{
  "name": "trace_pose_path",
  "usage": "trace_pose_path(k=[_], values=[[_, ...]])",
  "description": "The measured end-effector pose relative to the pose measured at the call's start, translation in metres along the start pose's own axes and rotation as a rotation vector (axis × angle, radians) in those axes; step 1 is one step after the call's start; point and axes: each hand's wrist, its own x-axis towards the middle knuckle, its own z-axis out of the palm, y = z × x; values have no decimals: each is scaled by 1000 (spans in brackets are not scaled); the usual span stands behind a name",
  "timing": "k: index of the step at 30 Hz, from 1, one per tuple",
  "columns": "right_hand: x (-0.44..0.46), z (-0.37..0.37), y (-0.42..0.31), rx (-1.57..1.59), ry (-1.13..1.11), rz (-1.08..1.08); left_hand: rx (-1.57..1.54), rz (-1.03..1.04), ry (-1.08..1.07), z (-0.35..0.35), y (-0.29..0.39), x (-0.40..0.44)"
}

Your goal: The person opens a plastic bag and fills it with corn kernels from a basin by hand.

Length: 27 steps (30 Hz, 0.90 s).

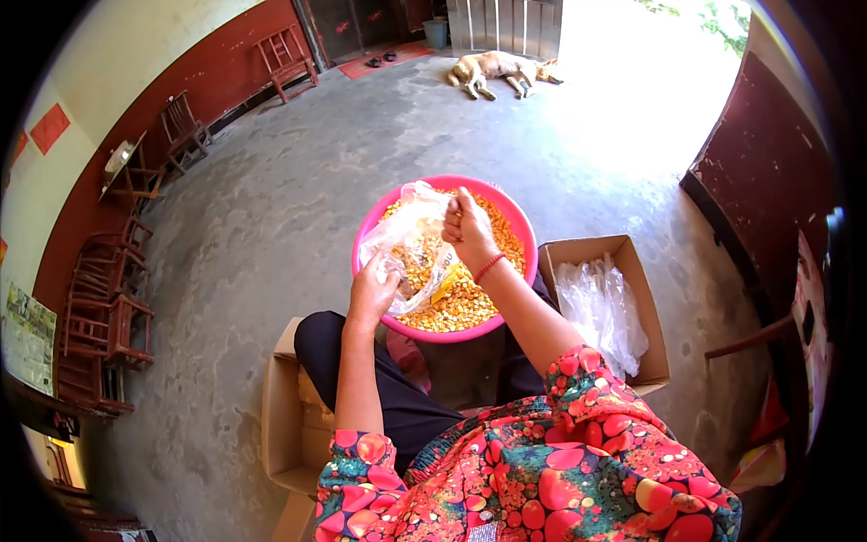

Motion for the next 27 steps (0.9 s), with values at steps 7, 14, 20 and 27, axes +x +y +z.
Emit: trace_pose_path(k=[7,14,20,27], values=[[-3,36,25,-314,24,-88,-89,-56,-31,2,-6,2],[-2,12,49,-569,-266,-172,-72,-64,-27,1,-3,1],[-7,6,15,-713,-54,-462,-21,-73,-47,-3,8,0],[-3,-79,14,-1642,204,-567,27,-4,-18,4,-4,1]])
